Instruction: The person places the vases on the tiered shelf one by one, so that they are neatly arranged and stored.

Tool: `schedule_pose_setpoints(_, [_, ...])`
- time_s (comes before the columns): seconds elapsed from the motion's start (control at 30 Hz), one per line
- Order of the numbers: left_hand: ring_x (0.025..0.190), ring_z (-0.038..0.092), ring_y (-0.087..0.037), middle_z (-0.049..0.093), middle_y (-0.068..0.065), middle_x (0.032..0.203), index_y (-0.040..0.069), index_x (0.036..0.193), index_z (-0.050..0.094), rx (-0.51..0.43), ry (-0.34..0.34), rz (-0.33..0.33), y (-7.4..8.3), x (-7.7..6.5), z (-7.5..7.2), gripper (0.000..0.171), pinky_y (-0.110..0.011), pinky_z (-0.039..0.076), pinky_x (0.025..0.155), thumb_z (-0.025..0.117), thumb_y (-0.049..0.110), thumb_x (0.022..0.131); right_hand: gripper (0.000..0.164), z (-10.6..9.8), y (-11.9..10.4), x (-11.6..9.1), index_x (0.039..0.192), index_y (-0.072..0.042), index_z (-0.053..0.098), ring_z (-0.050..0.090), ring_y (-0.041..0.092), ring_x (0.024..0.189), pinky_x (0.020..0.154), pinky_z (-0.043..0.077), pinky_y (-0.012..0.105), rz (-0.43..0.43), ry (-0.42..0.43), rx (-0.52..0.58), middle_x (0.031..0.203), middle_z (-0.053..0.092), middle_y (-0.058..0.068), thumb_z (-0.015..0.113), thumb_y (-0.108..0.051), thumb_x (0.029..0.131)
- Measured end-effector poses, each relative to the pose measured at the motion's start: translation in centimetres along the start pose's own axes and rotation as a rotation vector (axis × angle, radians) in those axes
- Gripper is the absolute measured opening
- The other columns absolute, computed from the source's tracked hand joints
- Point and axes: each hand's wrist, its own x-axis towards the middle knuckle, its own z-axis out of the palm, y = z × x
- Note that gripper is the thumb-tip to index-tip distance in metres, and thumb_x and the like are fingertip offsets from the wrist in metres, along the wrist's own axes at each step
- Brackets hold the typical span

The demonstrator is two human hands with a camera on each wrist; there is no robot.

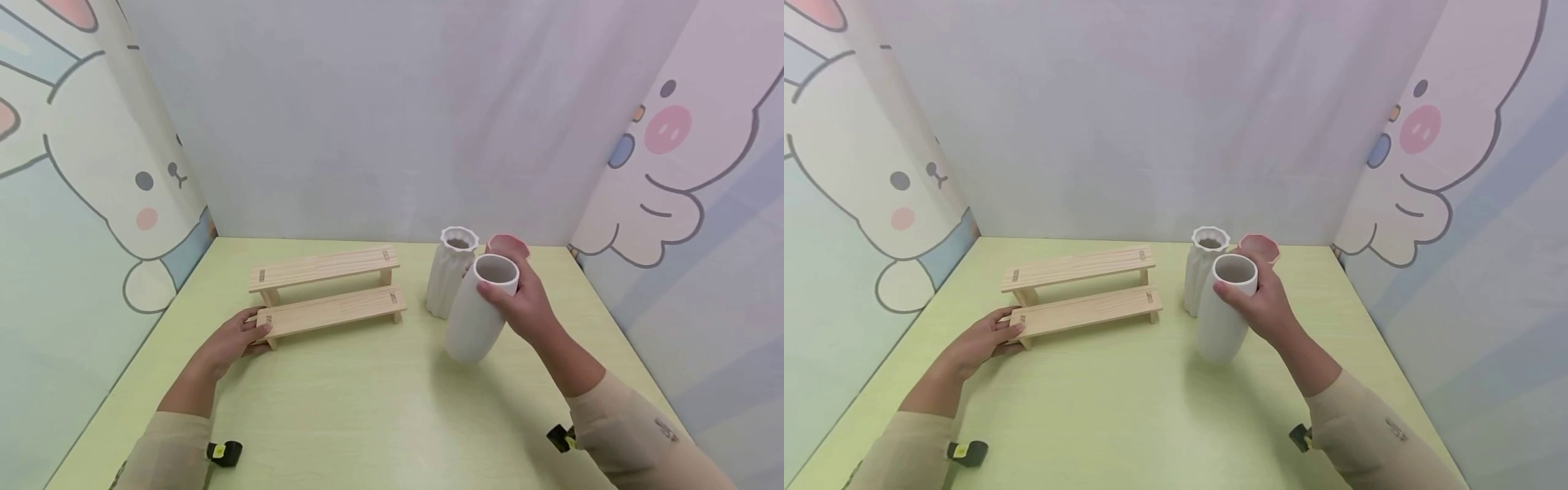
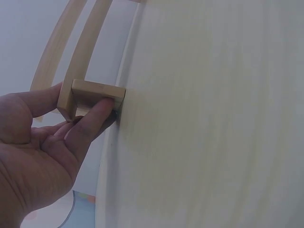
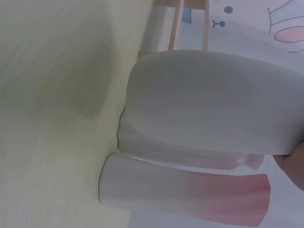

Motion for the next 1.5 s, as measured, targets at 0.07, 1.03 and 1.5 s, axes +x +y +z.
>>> schedule_pose_setpoints(0.07, [0.12, 0.059, -0.026, 0.027, -0.034, 0.153, 0.0, 0.156, 0.007, 0.0, -0.001, 0.002, 0.0, -0.1, 0.0, 0.072, -0.036, 0.055, 0.096, 0.051, 0.025, 0.104, 0.047, 0.2, 0.1, 0.1, 0.127, -0.006, 0.051, 0.062, 0.012, 0.091, 0.074, 0.056, 0.024, -0.001, -0.011, -0.001, 0.101, 0.064, -0.01, 0.07, -0.009, 0.085])
schedule_pose_setpoints(1.03, [0.119, 0.06, -0.026, 0.031, -0.035, 0.151, 0.0, 0.155, 0.011, -0.011, 0.013, -0.008, 0.1, 0.2, 0.0, 0.069, -0.035, 0.056, 0.094, 0.051, 0.023, 0.104, 0.046, 2.9, -0.9, 3.0, 0.127, -0.009, 0.051, 0.06, 0.02, 0.097, 0.076, 0.057, 0.034, -0.006, -0.072, 0.026, 0.107, 0.06, 0.004, 0.071, -0.018, 0.086])
schedule_pose_setpoints(1.5, [0.114, 0.062, -0.019, 0.031, -0.035, 0.151, 0.0, 0.155, 0.011, -0.014, 0.018, -0.008, 0.0, 0.1, 0.0, 0.069, -0.034, 0.056, 0.094, 0.051, 0.022, 0.104, 0.053, 4.3, -1.7, 4.2, 0.132, -0.016, 0.05, 0.06, 0.025, 0.097, 0.077, 0.056, 0.038, 0.05, -0.089, 0.023, 0.111, 0.061, 0.008, 0.074, -0.028, 0.086])
